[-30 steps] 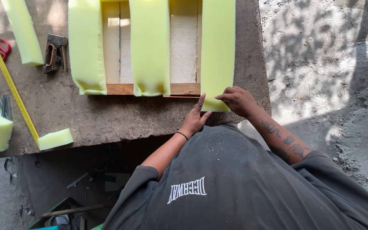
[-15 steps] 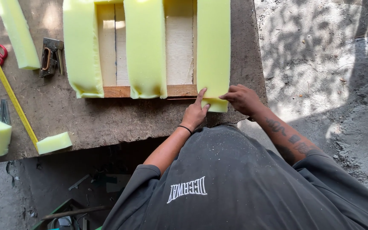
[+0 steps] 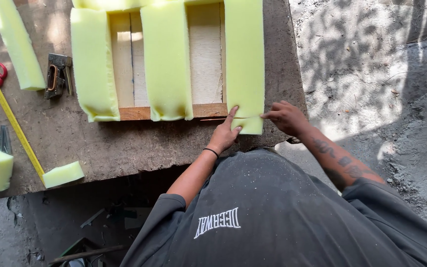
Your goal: Trimming excess foam from a wooden furniture frame using scissors after securing it with a staple gun.
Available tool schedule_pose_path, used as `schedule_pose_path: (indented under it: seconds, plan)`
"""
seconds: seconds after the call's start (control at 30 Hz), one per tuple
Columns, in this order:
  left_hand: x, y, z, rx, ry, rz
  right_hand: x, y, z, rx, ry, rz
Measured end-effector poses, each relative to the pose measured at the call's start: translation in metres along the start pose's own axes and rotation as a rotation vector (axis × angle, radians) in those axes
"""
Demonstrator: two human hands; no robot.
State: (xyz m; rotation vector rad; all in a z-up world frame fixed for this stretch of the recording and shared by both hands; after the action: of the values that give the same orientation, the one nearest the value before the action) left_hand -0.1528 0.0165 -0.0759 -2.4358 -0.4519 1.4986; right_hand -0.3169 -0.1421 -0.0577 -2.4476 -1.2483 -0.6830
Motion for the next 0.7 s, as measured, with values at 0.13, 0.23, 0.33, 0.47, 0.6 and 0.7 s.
schedule_pose_path:
  seconds: [0.13,0.23,0.33,0.47,0.6,0.7]
  plan:
    - [-0.004,0.001,-0.005,-0.006,-0.032,0.0,-0.071,-0.044,-0.036,-0.005,-0.09,0.133]
    - [-0.008,-0.003,-0.005,0.022,-0.113,-0.009,-0.08,-0.054,-0.031,-0.06,-0.089,0.16]
    - [-0.024,-0.003,-0.007,0.034,-0.142,0.002,-0.04,-0.022,0.002,-0.029,0.045,0.059]
    - [-0.022,-0.002,-0.012,0.036,-0.121,-0.004,-0.033,-0.013,0.014,-0.108,0.019,0.004]
    - [-0.023,-0.012,-0.015,0.058,-0.218,-0.005,-0.114,-0.066,-0.028,-0.208,-0.144,0.195]
    - [-0.036,-0.025,-0.027,0.104,-0.326,-0.067,-0.186,-0.12,-0.059,-0.171,-0.172,0.303]
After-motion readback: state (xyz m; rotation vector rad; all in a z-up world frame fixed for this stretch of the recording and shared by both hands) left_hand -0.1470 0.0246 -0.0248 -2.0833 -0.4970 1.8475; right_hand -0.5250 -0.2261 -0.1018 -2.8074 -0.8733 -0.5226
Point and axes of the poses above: each hand's wrist, its own y-axis towards the middle knuckle, its own z-axis out of the palm, x = y × z, the point moved 7 cm from there along y, towards the middle knuckle, and after that the axes turned 14 degrees about z, right-handed, at the moved point
